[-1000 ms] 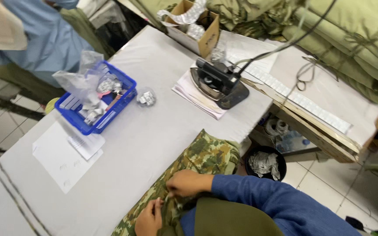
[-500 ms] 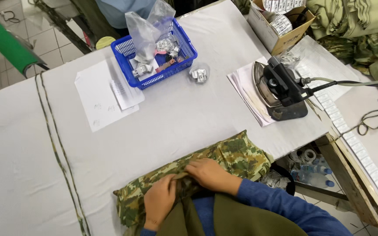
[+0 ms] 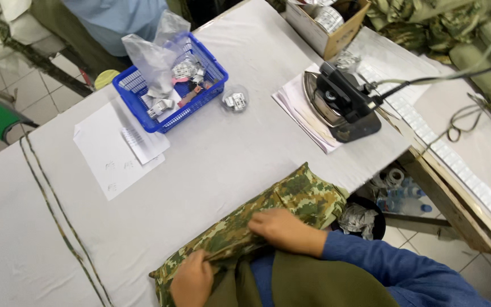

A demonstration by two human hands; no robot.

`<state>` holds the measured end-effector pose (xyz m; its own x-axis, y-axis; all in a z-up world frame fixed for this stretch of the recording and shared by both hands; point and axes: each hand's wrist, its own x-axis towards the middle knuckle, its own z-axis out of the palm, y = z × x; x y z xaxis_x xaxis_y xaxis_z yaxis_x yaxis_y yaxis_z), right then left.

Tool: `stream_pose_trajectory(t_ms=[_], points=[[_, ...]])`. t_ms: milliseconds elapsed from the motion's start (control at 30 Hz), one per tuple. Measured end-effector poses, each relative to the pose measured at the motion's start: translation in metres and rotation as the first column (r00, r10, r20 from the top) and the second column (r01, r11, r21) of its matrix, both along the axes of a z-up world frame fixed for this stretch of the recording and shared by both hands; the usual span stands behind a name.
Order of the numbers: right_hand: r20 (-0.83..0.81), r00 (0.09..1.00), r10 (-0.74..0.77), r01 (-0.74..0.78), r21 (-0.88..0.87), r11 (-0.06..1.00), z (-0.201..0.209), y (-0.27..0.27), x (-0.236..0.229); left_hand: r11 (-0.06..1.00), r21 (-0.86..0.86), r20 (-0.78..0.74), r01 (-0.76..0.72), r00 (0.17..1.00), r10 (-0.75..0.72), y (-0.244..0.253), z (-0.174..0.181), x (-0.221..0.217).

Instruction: The person irons small white labels onto the collar area of several olive green t-shirts. They repeatedly pick up a label, place it on the shirt, and press it with a hot iron. The person also handles a camouflage-patterned fabric roll and stacks the finished shirts.

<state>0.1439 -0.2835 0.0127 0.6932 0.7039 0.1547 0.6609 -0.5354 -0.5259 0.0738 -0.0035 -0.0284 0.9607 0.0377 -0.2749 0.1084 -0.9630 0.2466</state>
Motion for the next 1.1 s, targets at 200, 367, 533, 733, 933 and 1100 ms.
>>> stream_pose_trajectory(t_ms=[200, 367, 533, 733, 933, 1100], points=[[0.026, 0.991, -0.135, 0.137, -0.201, 0.970, -0.012, -0.044, -0.013, 0.978, -0.016, 0.461, 0.209, 0.869, -0.179, 0.010, 0.008, -0.008], [0.062, 0.977, -0.202, 0.206, -0.069, 0.976, -0.018, -0.035, -0.017, 0.869, -0.130, 0.465, 0.477, 0.804, -0.371, -0.076, 0.040, 0.032], [0.161, 0.976, -0.145, 0.148, -0.006, 0.989, -0.016, -0.053, -0.008, 0.897, 0.011, 0.282, 0.442, 0.859, -0.427, -0.072, 0.019, 0.042], [0.177, 0.954, -0.241, 0.277, -0.219, 0.936, -0.018, -0.096, 0.017, 0.941, 0.236, -0.204, -0.242, 0.935, 0.291, 0.018, 0.074, 0.043], [-0.331, 0.873, -0.358, 0.284, -0.252, 0.925, 0.011, -0.108, 0.065, 0.894, -0.019, -0.344, -0.447, 0.843, 0.414, 0.061, 0.080, 0.054], [-0.293, 0.833, -0.470, 0.482, -0.034, 0.875, 0.018, -0.089, 0.145, 0.775, -0.478, 0.066, -0.414, 0.862, 0.502, 0.080, 0.055, 0.103]])
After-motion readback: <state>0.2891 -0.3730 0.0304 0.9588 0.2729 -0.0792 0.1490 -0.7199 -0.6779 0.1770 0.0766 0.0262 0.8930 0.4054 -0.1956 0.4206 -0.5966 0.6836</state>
